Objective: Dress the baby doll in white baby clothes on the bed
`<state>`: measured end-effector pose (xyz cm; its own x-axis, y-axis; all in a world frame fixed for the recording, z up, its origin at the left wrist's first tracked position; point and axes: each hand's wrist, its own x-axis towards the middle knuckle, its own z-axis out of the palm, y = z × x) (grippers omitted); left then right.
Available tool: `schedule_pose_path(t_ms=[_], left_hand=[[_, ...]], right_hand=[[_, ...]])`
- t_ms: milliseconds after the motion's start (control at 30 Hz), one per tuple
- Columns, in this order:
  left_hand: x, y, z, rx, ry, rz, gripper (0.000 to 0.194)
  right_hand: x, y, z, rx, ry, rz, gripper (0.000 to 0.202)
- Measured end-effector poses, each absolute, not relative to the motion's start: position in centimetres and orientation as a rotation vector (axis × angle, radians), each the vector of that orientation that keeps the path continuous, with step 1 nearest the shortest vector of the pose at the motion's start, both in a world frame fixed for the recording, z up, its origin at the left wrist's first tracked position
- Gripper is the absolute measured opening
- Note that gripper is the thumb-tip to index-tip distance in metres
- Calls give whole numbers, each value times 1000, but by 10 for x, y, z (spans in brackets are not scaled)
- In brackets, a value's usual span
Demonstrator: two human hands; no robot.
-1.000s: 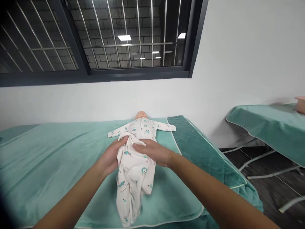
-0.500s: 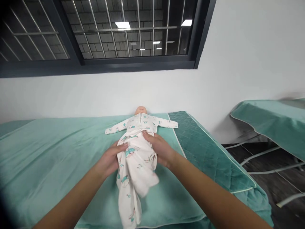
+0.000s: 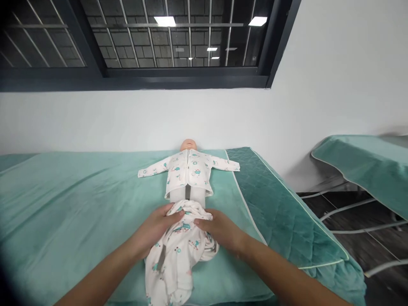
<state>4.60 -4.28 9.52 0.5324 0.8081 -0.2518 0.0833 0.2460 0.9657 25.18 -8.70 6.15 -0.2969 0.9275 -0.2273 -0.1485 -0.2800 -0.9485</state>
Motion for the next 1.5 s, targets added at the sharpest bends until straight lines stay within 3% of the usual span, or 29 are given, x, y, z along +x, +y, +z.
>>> schedule_pose_path(t_ms=[233, 433, 567, 800, 1067, 1500], left_hand=[[61, -45, 87, 1916, 1079, 485, 32], [65, -49, 91, 1991, 1007, 481, 23], [63, -45, 98, 1896, 913, 383, 18], [45, -30, 114, 1314, 712, 207, 49], [60, -29, 104, 1273, 779, 549, 26], [92, 20, 108, 1895, 1115, 948, 26]], right_hand=[[259, -94, 17, -1421, -1327, 1337, 50], [250, -94, 20, -1411, -1321, 1098, 40], [249, -95, 17, -1387, -1215, 1142, 41], [258, -97, 25, -1292, -997, 1206, 46], [256, -74, 20, -1291, -1044, 996, 38], [274, -19, 26, -1334, -1173, 814, 37]])
